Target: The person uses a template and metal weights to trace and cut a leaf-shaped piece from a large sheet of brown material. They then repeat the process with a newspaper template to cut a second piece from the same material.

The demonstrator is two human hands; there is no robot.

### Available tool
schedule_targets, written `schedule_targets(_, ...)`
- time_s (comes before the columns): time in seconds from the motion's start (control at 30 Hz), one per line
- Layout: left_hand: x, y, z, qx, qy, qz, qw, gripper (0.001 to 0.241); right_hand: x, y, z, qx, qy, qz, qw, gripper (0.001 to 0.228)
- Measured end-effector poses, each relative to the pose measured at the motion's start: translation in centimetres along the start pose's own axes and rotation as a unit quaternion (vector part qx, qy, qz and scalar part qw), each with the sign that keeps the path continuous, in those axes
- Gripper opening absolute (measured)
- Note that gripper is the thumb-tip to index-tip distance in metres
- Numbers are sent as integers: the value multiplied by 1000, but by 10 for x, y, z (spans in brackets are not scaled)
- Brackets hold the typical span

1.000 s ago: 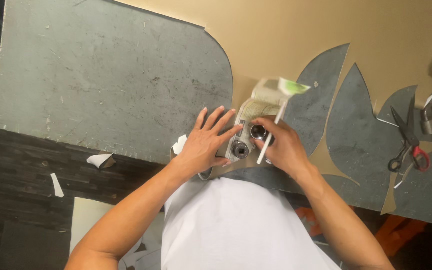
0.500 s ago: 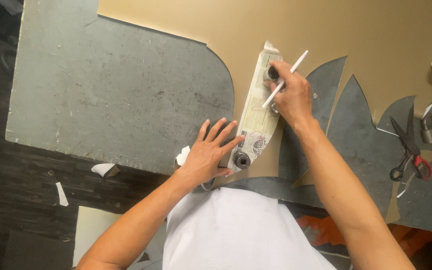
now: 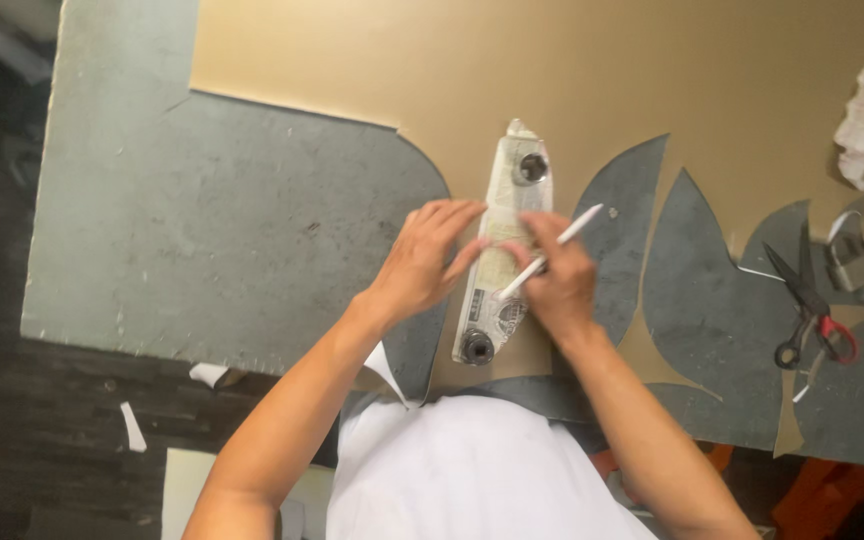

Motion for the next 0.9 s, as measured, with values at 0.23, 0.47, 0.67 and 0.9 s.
schedule_targets(0.23,-91,43,-30,-78,85,43,992,55,22,-8,-23,-39,-15,-43,998,61)
schedule_targets(0.47,-123,46,-62,-234,130,15,963,62,41,-18,-16,-99,73,-104,987,54)
schedule_targets(0.67,-133,42,-71,-258,122,16,958,54,25,-18,-15,-117,58,-74,989,52)
schedule_targets(0.9,-128,47,-77,-222,98,51,969,53,-39,-9,26,-89,101,-24,991,60)
Point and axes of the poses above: each hand's wrist, its own x-axis away from the middle knuckle, its own y-axis out of the palm, z = x × y, the point moved 3 cm from there along -x, towards the middle knuckle, and after that the axes turned 5 degrees about -y, right-handed, at the moved point
